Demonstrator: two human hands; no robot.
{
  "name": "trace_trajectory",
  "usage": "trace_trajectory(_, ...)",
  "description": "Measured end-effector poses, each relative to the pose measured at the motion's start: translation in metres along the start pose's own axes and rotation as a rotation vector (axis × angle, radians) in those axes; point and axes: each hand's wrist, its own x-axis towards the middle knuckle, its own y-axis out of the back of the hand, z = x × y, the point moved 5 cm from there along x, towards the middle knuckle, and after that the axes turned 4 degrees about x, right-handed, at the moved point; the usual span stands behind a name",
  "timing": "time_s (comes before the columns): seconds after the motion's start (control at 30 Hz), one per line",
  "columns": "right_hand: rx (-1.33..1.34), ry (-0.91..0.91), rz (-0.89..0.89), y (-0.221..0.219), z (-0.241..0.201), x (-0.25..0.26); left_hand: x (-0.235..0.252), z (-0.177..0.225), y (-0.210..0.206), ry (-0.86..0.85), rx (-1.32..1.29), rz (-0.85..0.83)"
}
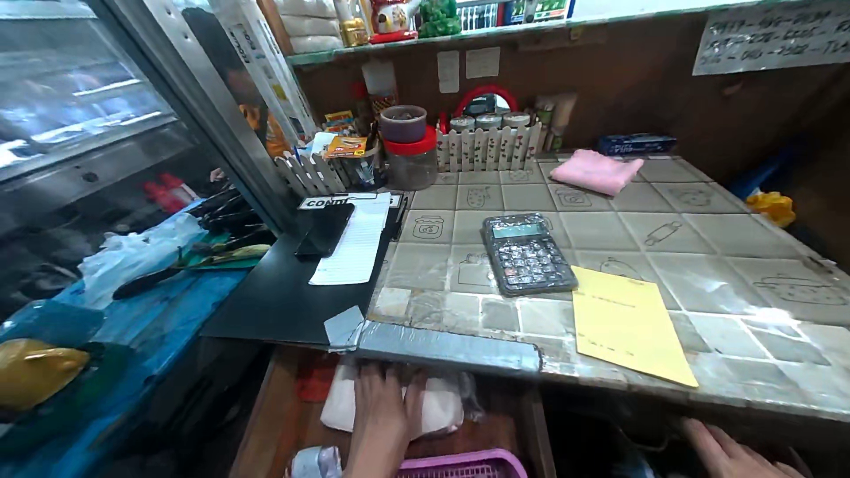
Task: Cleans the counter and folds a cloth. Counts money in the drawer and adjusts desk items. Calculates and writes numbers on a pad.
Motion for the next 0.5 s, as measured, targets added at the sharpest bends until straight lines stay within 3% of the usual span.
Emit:
trace_trajectory(0.17, 0.017, -0.076, 0.044, -0.004, 0.01, 0.001, -0.001, -0.004, 0.005, 0.018, -0.113, -0.117)
trace_trajectory(0.3, 0.003, -0.077, 0.019, -0.009, 0.022, -0.001, -0.021, -0.038, 0.023, -0.001, -0.078, -0.013)
trace_trajectory(0.4, 0.02, -0.067, 0.06, -0.011, 0.021, 0.001, -0.034, -0.064, 0.03, 0.192, -0.148, -0.031)
trace_trajectory(0.5, -0.013, -0.039, 0.16, -0.019, 0.02, 0.008, -0.037, -0.061, 0.038, 0.312, -0.213, -0.041)
